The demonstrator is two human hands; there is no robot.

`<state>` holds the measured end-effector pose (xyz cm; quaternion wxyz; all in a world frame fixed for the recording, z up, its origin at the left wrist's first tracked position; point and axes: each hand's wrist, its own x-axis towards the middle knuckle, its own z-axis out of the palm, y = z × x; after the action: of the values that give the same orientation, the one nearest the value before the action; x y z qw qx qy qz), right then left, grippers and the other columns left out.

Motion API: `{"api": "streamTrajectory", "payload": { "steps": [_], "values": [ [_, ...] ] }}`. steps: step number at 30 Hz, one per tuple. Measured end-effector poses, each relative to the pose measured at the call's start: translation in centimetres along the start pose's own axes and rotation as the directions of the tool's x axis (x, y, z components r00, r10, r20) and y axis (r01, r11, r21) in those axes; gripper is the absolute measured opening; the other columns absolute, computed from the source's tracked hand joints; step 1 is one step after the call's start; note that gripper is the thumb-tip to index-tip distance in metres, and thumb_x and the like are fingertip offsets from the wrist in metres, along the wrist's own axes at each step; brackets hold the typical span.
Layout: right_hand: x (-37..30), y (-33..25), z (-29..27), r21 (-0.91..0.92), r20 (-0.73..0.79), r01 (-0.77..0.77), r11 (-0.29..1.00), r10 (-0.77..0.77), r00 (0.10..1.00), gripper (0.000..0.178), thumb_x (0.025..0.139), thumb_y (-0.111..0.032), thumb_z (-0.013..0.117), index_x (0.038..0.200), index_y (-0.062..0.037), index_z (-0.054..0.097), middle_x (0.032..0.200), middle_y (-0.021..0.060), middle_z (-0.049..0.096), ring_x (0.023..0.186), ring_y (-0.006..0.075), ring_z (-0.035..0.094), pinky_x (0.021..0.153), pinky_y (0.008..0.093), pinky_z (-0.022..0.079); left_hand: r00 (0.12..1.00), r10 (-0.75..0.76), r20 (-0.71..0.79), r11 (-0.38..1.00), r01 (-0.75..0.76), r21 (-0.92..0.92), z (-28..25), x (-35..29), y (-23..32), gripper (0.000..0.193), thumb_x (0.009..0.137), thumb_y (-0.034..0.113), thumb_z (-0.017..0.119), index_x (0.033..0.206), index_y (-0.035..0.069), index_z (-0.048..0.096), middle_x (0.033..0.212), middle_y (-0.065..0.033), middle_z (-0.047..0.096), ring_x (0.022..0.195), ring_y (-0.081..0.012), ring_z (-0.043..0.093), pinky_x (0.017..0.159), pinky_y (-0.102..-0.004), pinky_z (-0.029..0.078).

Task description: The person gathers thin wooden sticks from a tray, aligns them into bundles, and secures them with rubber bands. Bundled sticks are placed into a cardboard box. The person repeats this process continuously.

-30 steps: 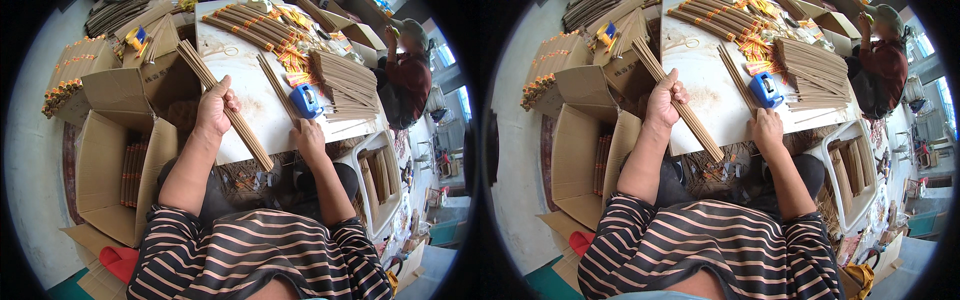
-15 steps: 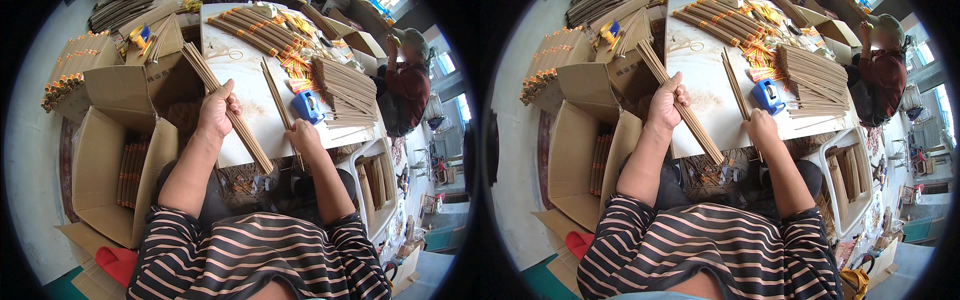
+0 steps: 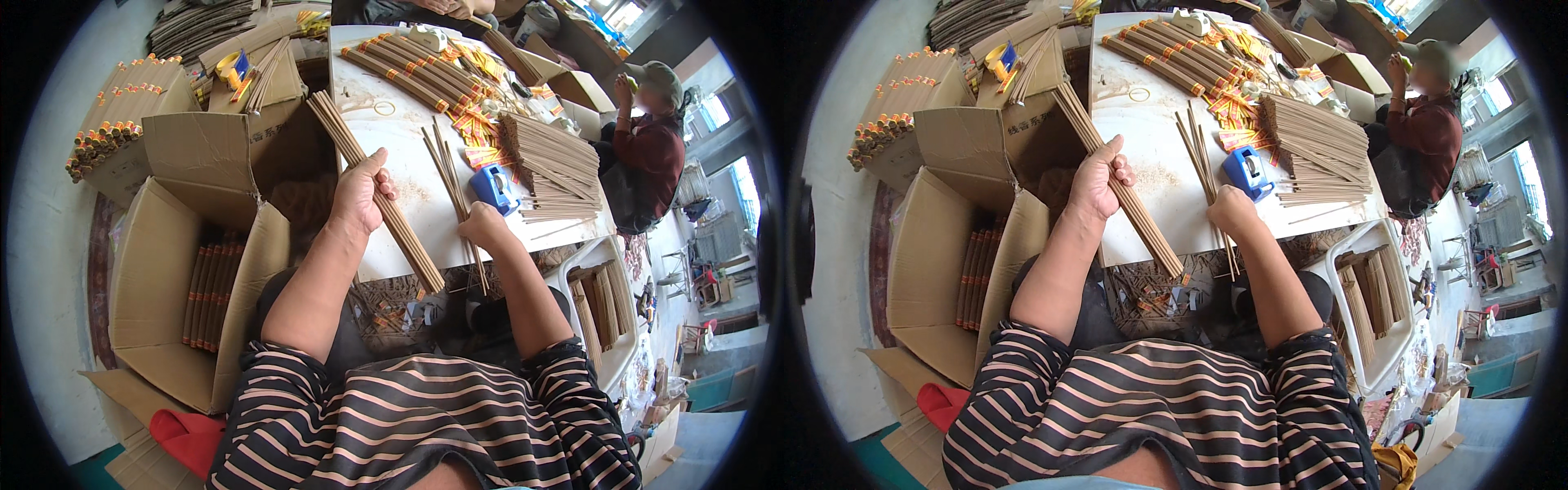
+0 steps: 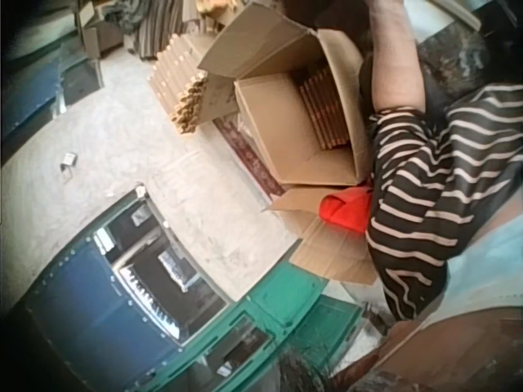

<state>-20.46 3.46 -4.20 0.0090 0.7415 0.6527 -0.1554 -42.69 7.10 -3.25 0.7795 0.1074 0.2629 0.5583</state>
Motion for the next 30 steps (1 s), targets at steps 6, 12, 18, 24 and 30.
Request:
{"api": "streamTrajectory", "payload": {
  "steps": [6, 12, 18, 24, 30],
  "values": [
    [-0.5, -0.2, 0.6, -0.019, -0.061, 0.046, 0.999, -0.047, 0.997, 0.027, 0.069, -0.017, 0.062, 0.082, 0.0068, 0.062, 0.090, 0.0240, 0.063, 0.085, 0.0372, 0.061, 0.077, 0.0406, 0.049, 1.000, -0.003, -0.027, 1.000, 0.003, 0.020, 0.0, -0.1, -0.1, 0.025, 0.081, 0.019, 0.068, 0.073, 0.015, 0.045, 0.056, 0.0036, 0.043, 0.045, -0.0075, 0.040, 0.046, -0.0240, 0.036],
    [-0.5, 0.0, 0.6, 0.024, -0.062, 0.050, 0.998, -0.048, 0.997, 0.029, 0.072, -0.016, 0.059, 0.089, 0.0072, 0.056, 0.091, 0.0263, 0.061, 0.090, 0.0395, 0.059, 0.081, 0.0426, 0.047, 0.999, -0.027, -0.041, 0.999, 0.028, 0.024, -0.1, 0.2, -0.4, 0.024, 0.081, 0.018, 0.068, 0.074, 0.015, 0.045, 0.056, 0.0035, 0.043, 0.046, -0.0076, 0.040, 0.047, -0.0242, 0.037],
    [-1.3, 0.5, 0.6, 0.176, -0.167, 0.080, 0.981, -0.050, 0.985, 0.024, 0.079, -0.019, 0.053, 0.081, 0.0050, 0.050, 0.084, 0.0291, 0.059, 0.084, 0.0434, 0.057, 0.074, 0.0476, 0.045, 0.995, -0.083, -0.061, 0.996, 0.085, 0.027, 0.0, 0.2, -0.8, 0.020, 0.081, 0.017, 0.067, 0.078, 0.013, 0.048, 0.059, 0.0006, 0.047, 0.047, -0.0088, 0.043, 0.046, -0.0242, 0.037],
    [-4.3, -2.1, -1.8, 0.653, -0.091, 0.107, 0.750, -0.063, 0.994, 0.023, 0.093, -0.018, 0.045, 0.082, 0.0017, 0.045, 0.062, 0.0109, 0.052, 0.057, 0.0199, 0.052, 0.054, 0.0330, 0.042, 0.991, -0.107, -0.079, 0.994, 0.109, 0.026, -0.2, 0.7, -1.4, 0.022, 0.083, 0.017, 0.064, 0.091, 0.001, 0.051, 0.072, -0.0118, 0.058, 0.057, -0.0200, 0.058, 0.059, -0.0351, 0.054],
    [-5.9, -4.6, -2.0, 0.632, -0.124, 0.275, 0.724, -0.256, 0.959, 0.024, 0.094, -0.023, 0.044, 0.087, -0.0008, 0.047, 0.057, 0.0125, 0.051, 0.053, 0.0243, 0.052, 0.052, 0.0353, 0.041, 0.974, -0.124, 0.189, 0.991, 0.132, -0.027, 0.1, 0.7, -2.6, 0.031, 0.085, 0.023, 0.063, 0.101, 0.000, 0.049, 0.098, -0.0208, 0.060, 0.092, -0.0305, 0.061, 0.083, -0.0464, 0.051]
  ]
}}
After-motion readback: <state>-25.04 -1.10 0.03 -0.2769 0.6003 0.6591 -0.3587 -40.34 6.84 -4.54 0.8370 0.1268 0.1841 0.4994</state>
